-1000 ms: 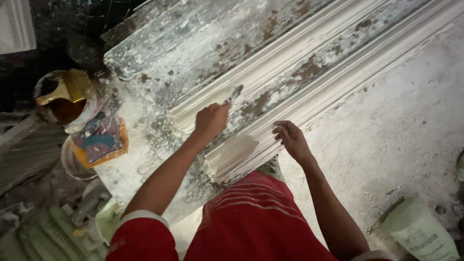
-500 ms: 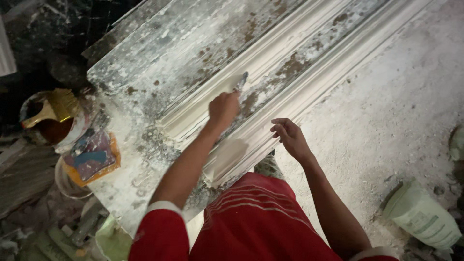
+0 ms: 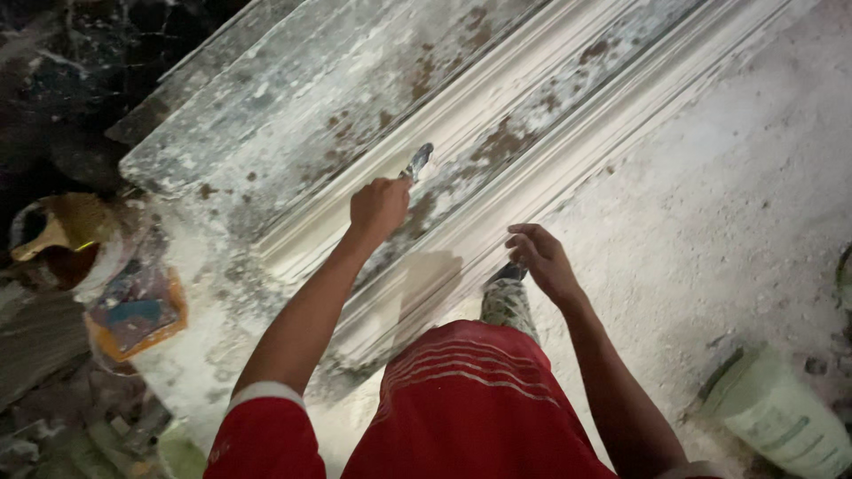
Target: The person washes plaster off their hands, dries them with a cloth, then uses a small trowel to press plaster filler into dents and seams along decorative cornice moldings laid on a work table, working along the lengths of the pieces.
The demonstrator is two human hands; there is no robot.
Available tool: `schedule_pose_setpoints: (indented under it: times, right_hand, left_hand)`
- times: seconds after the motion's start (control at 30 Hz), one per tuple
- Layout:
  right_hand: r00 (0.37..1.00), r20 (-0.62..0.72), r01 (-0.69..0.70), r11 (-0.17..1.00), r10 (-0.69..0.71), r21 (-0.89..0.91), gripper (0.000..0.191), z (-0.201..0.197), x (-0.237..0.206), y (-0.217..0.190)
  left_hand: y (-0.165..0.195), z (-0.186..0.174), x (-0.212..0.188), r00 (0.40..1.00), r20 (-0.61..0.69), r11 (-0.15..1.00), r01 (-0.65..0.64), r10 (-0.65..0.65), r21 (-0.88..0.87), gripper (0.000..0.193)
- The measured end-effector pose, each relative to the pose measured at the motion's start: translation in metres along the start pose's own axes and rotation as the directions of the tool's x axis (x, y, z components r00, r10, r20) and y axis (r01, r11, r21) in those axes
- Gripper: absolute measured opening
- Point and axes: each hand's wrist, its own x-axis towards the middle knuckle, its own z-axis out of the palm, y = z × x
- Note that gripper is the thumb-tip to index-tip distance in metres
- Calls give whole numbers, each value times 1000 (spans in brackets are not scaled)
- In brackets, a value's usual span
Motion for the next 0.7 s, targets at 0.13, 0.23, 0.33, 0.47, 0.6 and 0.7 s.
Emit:
schedule_pose_setpoints:
  times: [0.13, 0.23, 0.33, 0.47, 0.6, 0.7]
  right_hand:
    - [998, 64, 0, 999, 3, -41, 31, -54, 29, 1]
    - [998, 68, -5, 999, 8, -49, 31, -109, 55, -4]
    - [999, 47, -6, 998, 9, -68, 31, -164, 72, -6]
    - [999, 26, -19, 996, 21, -87, 32, -223, 83, -8]
    - [999, 28, 22, 999, -20, -41, 32, -260, 85, -7]
    - [1000, -16, -11, 997, 10, -72, 32, -278, 86, -4]
  left_hand:
    - [51, 9, 53, 997, -72, 999, -12, 15, 40, 23]
    - [93, 11, 96, 997, 2, 997, 75, -75, 28, 26]
    - [123, 15, 125, 997, -73, 1000, 11, -10, 16, 26]
    - [152, 22, 159, 999, -36, 998, 21, -18, 66, 27]
    - [157, 24, 165, 995, 71, 995, 69, -75, 76, 28]
    - [149, 20, 151, 1000, 17, 996, 15, -17, 91, 29]
